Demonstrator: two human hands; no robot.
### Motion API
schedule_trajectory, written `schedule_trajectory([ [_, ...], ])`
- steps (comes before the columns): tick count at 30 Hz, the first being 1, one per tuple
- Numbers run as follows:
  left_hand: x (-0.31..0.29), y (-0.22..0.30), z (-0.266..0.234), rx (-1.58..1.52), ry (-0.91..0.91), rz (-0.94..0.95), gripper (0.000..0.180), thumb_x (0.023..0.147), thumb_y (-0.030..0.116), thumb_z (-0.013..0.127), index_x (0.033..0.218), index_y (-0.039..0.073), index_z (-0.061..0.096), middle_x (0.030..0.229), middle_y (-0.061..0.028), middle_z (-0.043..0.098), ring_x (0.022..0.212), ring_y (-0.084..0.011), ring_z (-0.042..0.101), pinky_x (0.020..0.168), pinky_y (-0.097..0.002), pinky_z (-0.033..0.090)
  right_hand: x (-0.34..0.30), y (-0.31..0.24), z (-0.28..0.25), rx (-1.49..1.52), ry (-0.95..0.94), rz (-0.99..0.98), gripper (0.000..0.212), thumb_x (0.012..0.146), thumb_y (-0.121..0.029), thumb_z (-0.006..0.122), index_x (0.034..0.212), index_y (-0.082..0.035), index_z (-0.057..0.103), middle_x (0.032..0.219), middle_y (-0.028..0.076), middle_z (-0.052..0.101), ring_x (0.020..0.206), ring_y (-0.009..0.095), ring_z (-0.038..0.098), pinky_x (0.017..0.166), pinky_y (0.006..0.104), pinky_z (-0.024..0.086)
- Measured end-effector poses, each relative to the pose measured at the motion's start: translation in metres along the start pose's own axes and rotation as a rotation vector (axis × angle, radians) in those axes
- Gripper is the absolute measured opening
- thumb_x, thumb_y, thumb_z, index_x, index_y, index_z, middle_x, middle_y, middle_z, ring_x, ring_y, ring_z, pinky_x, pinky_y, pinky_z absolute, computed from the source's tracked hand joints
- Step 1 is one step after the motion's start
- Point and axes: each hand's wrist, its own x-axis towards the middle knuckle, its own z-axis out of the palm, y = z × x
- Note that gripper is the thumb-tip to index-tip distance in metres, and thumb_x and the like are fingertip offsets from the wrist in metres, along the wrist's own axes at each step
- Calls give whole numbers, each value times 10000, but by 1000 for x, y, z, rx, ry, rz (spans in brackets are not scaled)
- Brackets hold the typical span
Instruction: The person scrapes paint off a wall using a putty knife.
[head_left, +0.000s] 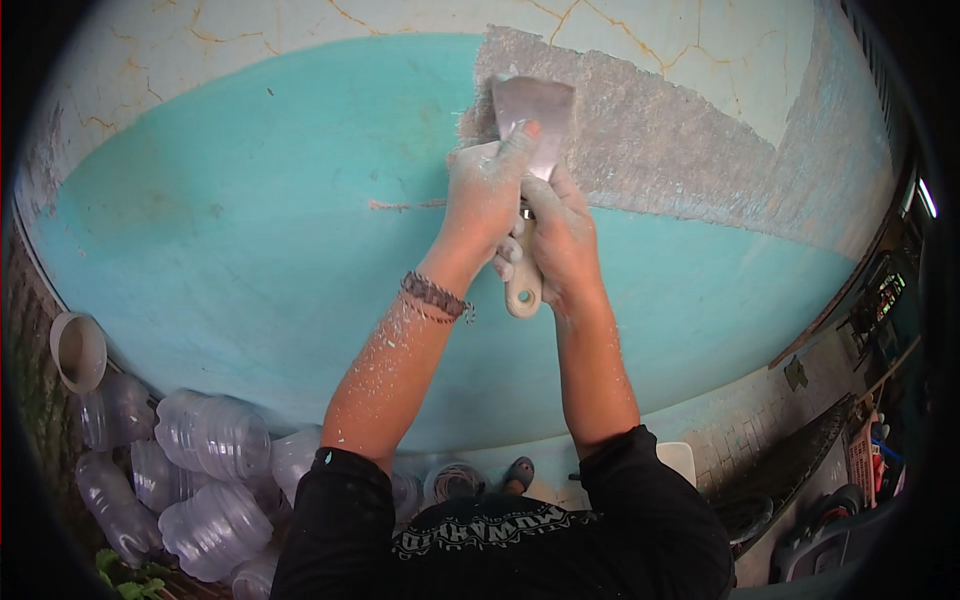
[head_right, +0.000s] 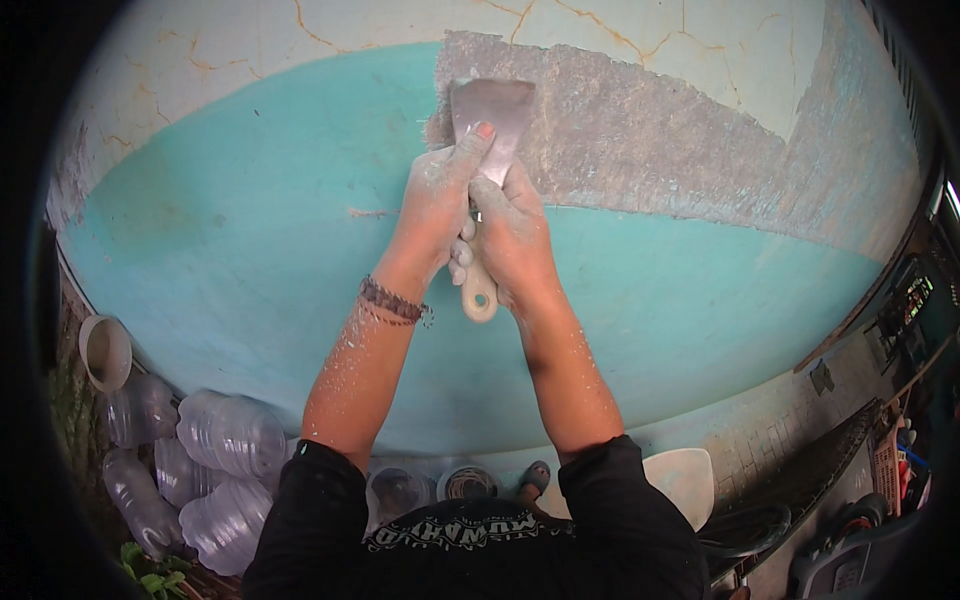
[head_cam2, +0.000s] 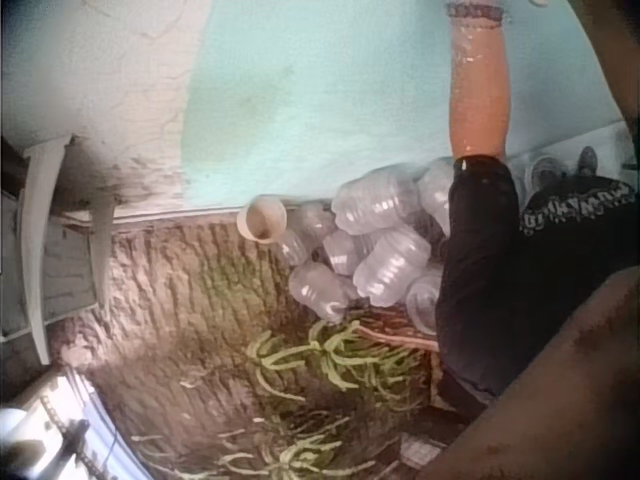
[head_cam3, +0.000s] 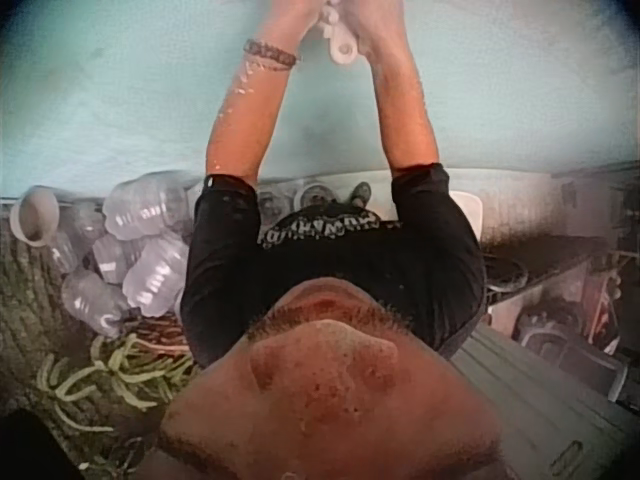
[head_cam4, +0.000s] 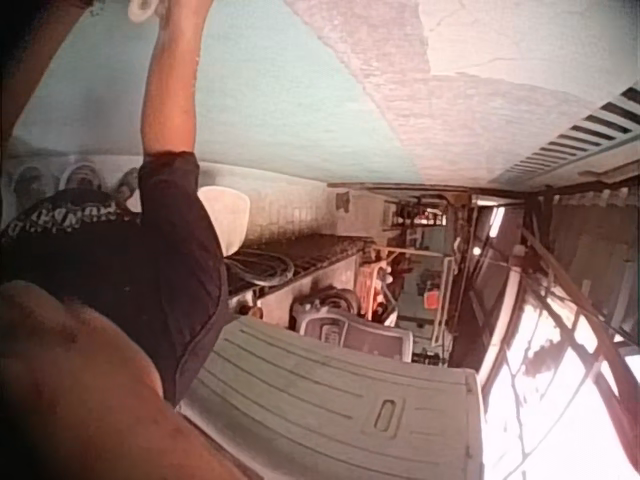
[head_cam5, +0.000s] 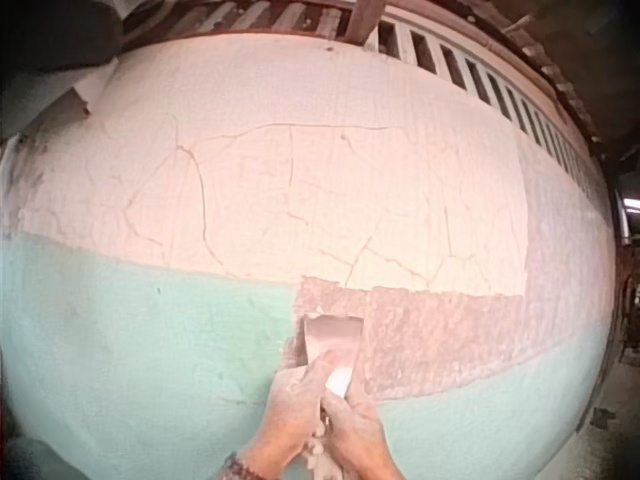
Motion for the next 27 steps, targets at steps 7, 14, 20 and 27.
schedule_trajectory([
  [7, -55, -59, -18, -332, -88, -36, 453, 980, 447, 531, 777, 46, 589, 630, 14, 519, 526, -62, 498, 443, -230, 375, -31, 41, -23, 88, 17, -291, 312, 1021, -260, 469, 1246, -43, 473, 693, 31, 530, 463, 93, 476, 394, 245, 411],
  [14, -269, -288, -183, 1020, -502, -731, 611, 907, 498, 541, 1299, 29, 541, 1224, -269, 598, 1152, -413, 563, 976, -457, 435, -155, 218, -150, -1119, -504, 763, 553, 844, -414, 669, 1207, -4, 594, 1016, 207, 668, 935, 296, 643, 835, 418, 496],
  [20, -322, -304, -254, 1055, -388, -530, 360, 838, 322, 681, 991, -3, 679, 820, -230, 667, 794, -396, 656, 713, -435, 514, -169, 152, -210, -1699, -726, 708, 331, 806, -230, 699, 1025, 15, 657, 969, 255, 676, 896, 412, 666, 784, 464, 540],
  [27, -172, -165, -157, 925, 96, 155, 139, 859, 119, 644, 953, 18, 626, 950, -169, 642, 889, -383, 597, 795, -434, 476, -87, 47, -132, -495, 120, -39, 406, 1021, -328, 461, 1051, 51, 605, 618, 114, 591, 558, 207, 590, 619, 362, 531],
])
